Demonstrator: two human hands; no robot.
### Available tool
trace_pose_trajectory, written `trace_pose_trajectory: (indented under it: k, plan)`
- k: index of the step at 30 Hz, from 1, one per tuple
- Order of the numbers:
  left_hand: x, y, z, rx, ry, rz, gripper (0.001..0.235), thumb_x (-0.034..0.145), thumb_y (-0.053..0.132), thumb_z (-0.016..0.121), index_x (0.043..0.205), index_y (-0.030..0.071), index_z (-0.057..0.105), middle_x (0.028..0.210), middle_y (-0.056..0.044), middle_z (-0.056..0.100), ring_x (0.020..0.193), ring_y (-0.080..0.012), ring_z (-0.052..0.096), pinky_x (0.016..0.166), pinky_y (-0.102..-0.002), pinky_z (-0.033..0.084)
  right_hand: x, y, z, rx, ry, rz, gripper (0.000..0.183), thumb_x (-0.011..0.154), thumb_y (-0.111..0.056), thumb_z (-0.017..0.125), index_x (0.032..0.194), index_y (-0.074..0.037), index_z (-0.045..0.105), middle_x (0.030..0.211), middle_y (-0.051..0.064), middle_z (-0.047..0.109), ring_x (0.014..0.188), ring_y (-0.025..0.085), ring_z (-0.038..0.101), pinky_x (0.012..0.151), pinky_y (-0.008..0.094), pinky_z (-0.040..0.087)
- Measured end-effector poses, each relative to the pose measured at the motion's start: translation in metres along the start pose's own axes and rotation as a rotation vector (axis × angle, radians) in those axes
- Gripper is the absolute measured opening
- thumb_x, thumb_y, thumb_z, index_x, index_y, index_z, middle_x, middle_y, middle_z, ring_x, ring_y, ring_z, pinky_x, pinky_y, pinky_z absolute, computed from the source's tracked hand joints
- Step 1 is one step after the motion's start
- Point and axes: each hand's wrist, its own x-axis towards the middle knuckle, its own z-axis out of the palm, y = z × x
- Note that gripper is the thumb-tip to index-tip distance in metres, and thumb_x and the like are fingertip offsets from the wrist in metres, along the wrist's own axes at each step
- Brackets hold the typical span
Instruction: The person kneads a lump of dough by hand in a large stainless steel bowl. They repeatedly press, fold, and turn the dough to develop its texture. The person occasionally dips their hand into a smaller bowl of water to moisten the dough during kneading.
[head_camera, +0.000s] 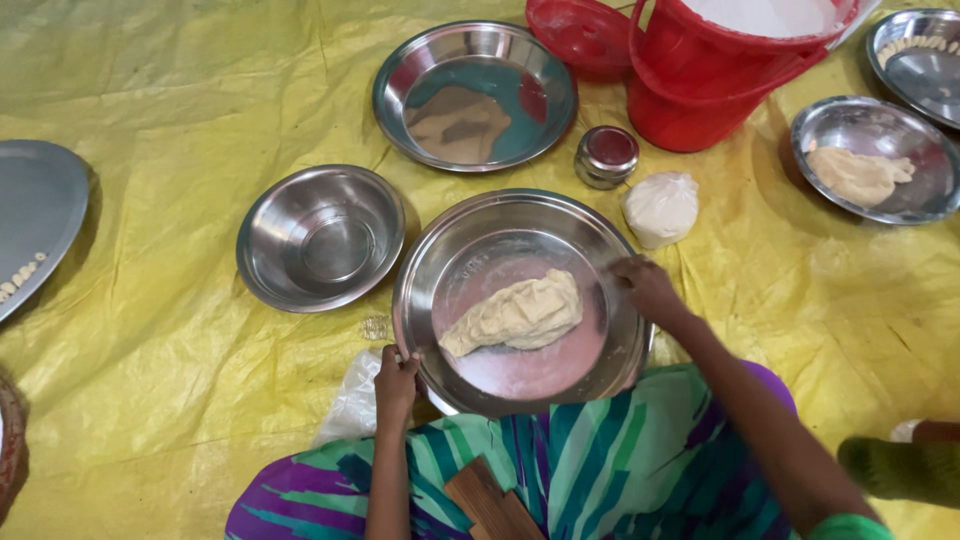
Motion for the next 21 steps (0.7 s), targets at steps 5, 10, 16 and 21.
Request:
trace_pose_trajectory:
  k: [5,10,16,21]
  plan:
    - [0.002,-0.004,0.001,-0.044,0.0,0.043,0.028,0.098,0.027,0.063,0.116,0.007,0.056,0.076,-0.015,0.069,0.057,-0.0216,0.063,0.055,-0.04,0.049,0.031,-0.092,0.049,-0.027,-0.02,-0.106,0.058,0.097,-0.041,0.064,0.15,-0.018,0.053,0.161,0.011,0.043,0.148,0.035,0.033,0.113,0.061,0.023]
    - [0.007,-0.012,0.004,0.047,-0.005,0.036,0.026,0.098,0.024,0.06,0.116,0.006,0.053,0.081,-0.019,0.071,0.065,-0.0311,0.07,0.06,-0.045,0.052,0.001,-0.195,0.088,-0.262,0.036,-0.337,0.074,0.084,-0.058,0.069,0.148,-0.027,0.049,0.159,0.016,0.037,0.147,0.042,0.024,0.111,0.072,0.016]
    - [0.014,-0.016,0.004,0.19,0.012,0.114,0.032,0.094,0.022,0.066,0.113,0.004,0.048,0.082,-0.024,0.07,0.077,-0.0425,0.071,0.065,-0.05,0.052,0.009,-0.2,0.105,-0.519,0.1,-0.443,0.072,0.081,-0.053,0.074,0.145,-0.03,0.05,0.151,0.023,0.047,0.135,0.047,0.04,0.097,0.068,0.034]
    - [0.009,-0.008,-0.004,0.228,-0.064,0.03,0.035,0.095,0.027,0.067,0.111,0.004,0.046,0.074,-0.022,0.069,0.068,-0.0395,0.07,0.063,-0.047,0.051,0.043,-0.191,0.119,-0.577,0.108,-0.414,0.066,0.084,-0.055,0.071,0.138,-0.021,0.056,0.127,0.025,0.06,0.111,0.042,0.058,0.085,0.064,0.045]
